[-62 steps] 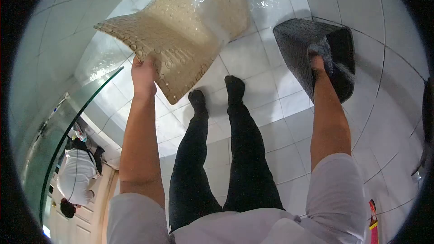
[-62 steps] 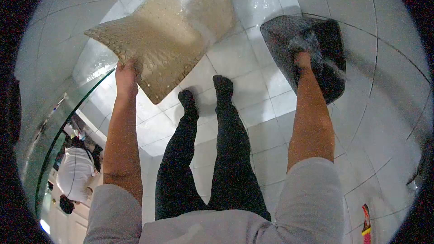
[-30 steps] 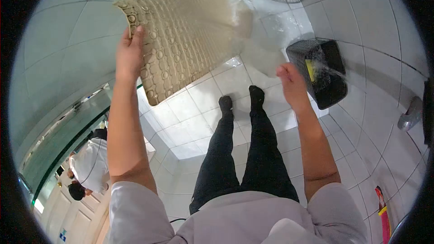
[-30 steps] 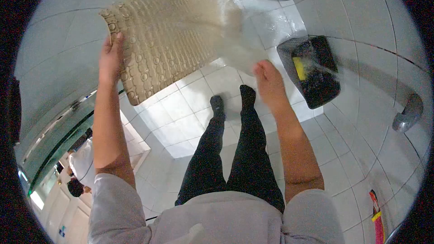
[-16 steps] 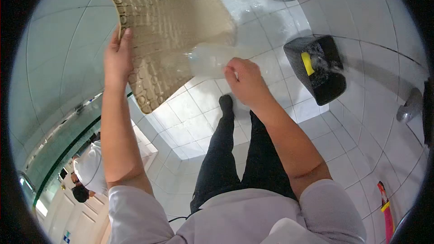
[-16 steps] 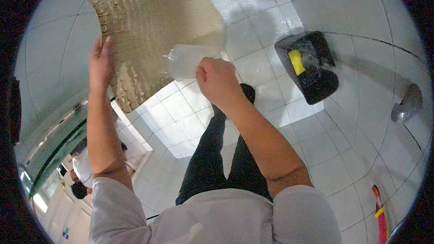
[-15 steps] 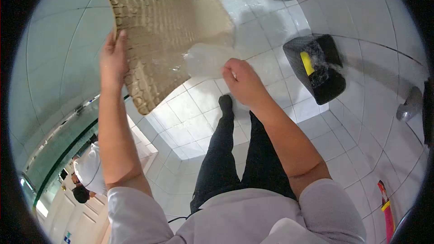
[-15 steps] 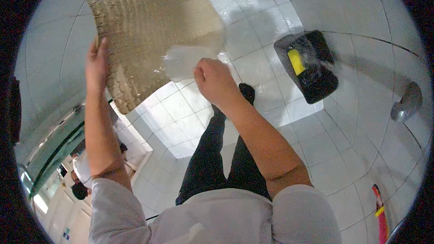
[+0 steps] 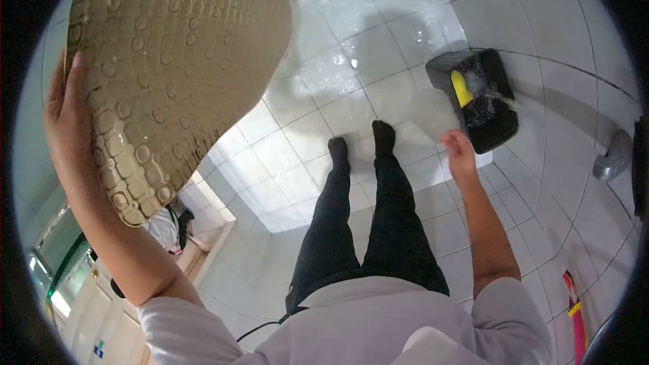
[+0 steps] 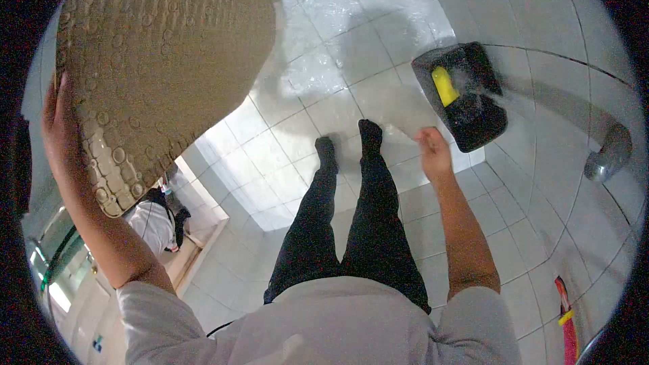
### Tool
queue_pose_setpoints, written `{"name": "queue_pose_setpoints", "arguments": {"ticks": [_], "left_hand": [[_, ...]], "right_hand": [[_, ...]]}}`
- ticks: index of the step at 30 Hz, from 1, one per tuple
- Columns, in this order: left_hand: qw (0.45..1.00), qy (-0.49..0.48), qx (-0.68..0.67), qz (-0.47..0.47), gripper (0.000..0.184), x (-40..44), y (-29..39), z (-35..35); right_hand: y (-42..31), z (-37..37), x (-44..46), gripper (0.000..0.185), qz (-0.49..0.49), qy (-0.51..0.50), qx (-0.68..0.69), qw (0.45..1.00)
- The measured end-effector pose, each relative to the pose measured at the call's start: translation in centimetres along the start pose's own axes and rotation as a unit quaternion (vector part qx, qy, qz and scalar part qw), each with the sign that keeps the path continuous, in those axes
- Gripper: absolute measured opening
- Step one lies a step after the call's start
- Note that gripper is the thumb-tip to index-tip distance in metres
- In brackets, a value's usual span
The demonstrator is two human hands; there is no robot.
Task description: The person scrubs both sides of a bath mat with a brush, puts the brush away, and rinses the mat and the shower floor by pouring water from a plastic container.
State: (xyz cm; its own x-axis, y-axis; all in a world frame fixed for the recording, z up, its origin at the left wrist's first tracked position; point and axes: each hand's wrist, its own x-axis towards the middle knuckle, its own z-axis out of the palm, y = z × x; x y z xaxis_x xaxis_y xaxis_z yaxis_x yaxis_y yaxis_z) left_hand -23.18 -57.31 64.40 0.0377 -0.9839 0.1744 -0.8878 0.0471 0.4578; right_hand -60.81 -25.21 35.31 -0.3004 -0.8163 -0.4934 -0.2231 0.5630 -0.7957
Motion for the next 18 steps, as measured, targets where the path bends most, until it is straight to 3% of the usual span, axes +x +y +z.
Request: {"name": "queue_pose_setpoints", "arguments": {"ticks": [2,4,5,7,9,10,12,14,16,18], "left_hand": [[0.996,-0.026,0.028,0.079,0.037,-1.0,1.8,1.2],[0.995,-0.098,0.002,0.030,0.040,-4.0,5.0,4.6],[0.988,-0.140,0.047,0.048,0.041,-5.3,5.8,6.4],[0.964,-0.235,0.050,0.110,0.034,-8.2,5.7,11.6],[0.939,-0.313,0.101,0.099,0.033,-10.5,4.5,18.3],[0.938,-0.335,0.049,0.072,0.031,-11.8,4.6,21.2],[0.930,-0.353,0.013,0.106,0.030,-14.8,2.4,28.1],[0.913,-0.381,0.056,0.137,0.030,-17.9,1.3,32.7],[0.912,-0.393,0.062,0.104,0.029,-20.8,0.9,35.6],[0.903,-0.427,0.044,0.008,0.026,-22.3,0.7,37.7]], "right_hand": [[0.5,-2.0,-1.0,0.015,-0.004,0.009,0.035,0.999],[1.1,-3.2,-1.6,0.014,0.025,0.066,0.063,0.995],[0.8,-3.3,-1.8,0.014,0.026,0.065,0.063,0.996],[0.0,-3.7,-2.3,0.017,0.068,0.108,0.095,0.987],[-0.5,-3.3,-2.5,0.018,0.069,0.119,0.095,0.986],[-0.6,-3.1,-2.6,0.019,0.071,0.130,0.095,0.984],[-1.4,-2.7,-2.8,0.019,0.060,0.130,0.085,0.986],[-1.4,-2.3,-2.4,0.020,0.041,0.121,0.079,0.989],[-1.0,-1.8,-2.6,0.021,0.036,0.139,0.116,0.983],[-0.6,-1.8,-2.5,0.020,0.039,0.129,0.077,0.988]]}}
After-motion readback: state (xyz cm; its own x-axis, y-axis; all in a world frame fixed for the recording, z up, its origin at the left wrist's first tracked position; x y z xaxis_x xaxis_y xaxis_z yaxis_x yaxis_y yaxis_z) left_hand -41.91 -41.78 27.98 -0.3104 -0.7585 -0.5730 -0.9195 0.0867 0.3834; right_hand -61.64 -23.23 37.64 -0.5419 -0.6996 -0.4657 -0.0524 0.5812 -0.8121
